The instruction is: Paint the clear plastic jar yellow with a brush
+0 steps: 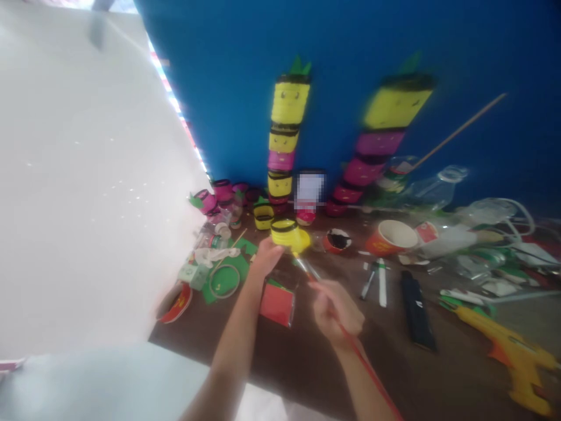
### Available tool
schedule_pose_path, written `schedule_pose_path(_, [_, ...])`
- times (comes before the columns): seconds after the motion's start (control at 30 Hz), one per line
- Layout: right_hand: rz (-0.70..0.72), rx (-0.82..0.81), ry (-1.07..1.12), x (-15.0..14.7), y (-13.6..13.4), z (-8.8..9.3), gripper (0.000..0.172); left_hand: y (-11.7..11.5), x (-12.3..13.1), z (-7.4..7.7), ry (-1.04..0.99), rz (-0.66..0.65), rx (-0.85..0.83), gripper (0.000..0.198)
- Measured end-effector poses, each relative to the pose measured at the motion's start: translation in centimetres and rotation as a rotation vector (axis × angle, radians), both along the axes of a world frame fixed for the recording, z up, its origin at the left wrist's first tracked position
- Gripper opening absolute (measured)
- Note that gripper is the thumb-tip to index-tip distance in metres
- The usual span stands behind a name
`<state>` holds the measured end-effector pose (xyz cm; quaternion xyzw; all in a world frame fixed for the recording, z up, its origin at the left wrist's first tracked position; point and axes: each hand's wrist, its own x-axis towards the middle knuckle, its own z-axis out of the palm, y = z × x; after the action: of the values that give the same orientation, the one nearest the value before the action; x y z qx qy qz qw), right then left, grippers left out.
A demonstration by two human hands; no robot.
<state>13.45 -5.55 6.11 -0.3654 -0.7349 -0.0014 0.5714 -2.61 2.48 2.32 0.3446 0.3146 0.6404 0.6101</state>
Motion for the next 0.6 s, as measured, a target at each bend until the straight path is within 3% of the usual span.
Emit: schedule_pose_path(0.6, [0.037,-0.03,0.008,0.06,0.12,-0.35,0.023,0.03,0.01,0.1,0.002,0.01,-0.01,0.041])
